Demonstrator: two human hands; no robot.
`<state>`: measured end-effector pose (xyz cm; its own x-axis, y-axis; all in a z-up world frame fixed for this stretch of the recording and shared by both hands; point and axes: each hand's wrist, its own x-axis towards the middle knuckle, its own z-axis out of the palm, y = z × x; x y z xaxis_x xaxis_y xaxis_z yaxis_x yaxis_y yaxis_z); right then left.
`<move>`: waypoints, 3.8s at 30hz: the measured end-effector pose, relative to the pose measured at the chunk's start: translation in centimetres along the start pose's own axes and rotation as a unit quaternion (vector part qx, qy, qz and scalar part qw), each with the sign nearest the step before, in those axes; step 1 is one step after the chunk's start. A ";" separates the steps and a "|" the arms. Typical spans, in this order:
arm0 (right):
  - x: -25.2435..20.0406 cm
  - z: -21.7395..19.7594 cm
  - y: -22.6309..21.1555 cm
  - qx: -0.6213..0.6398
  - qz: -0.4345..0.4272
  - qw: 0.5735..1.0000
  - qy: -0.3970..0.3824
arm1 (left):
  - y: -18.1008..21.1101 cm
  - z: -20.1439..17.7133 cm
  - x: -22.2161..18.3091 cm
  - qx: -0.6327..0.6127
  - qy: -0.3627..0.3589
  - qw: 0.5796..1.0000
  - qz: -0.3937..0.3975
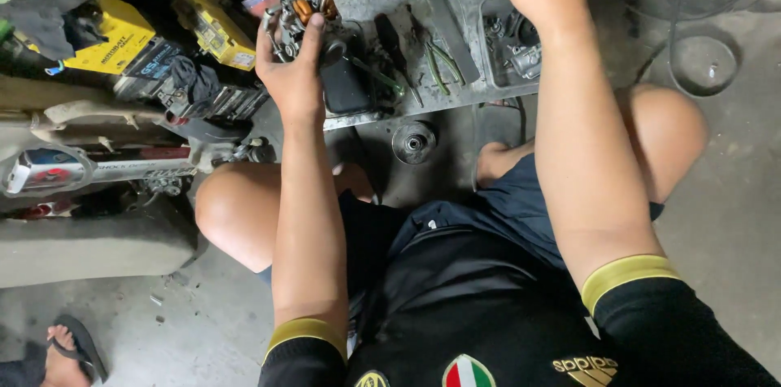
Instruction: Using a screwdriver to clean and inspect a motorcycle carburetor while sitting on the floor.
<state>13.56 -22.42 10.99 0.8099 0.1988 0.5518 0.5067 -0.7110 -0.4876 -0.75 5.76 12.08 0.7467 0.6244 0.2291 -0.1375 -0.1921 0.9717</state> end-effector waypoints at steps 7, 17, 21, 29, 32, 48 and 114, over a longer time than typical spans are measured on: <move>-0.5 -1.0 -0.3 0.050 0.035 0.998 0.019 | -0.5 0.0 -0.2 0.011 -0.046 0.999 0.010; -3.1 3.2 -0.9 0.089 0.038 0.995 0.013 | -0.9 0.0 0.1 -0.009 -0.102 0.994 0.041; -5.3 7.4 0.3 0.068 0.159 0.977 -0.128 | -0.4 0.1 0.1 -0.006 -0.097 0.995 0.033; -6.4 10.0 0.8 0.267 0.262 0.903 -0.213 | -1.2 0.2 -0.1 0.030 -0.101 0.994 0.028; -5.7 8.6 1.7 0.203 0.206 0.928 -0.234 | -1.4 0.2 -0.4 0.022 -0.106 0.994 0.031; -7.0 3.4 8.7 -0.239 0.255 0.822 -0.450 | -2.6 3.2 -2.0 0.045 -0.200 0.978 0.038; -9.9 5.5 10.5 -0.285 0.373 0.781 -0.413 | -3.6 5.2 -4.0 0.139 -0.220 0.957 0.129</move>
<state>12.47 -28.10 -3.32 0.8502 -0.2145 -0.4807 -0.2206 -0.9743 0.0445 0.13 -0.01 7.31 0.9213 0.1610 0.3540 -0.2221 -0.5294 0.8188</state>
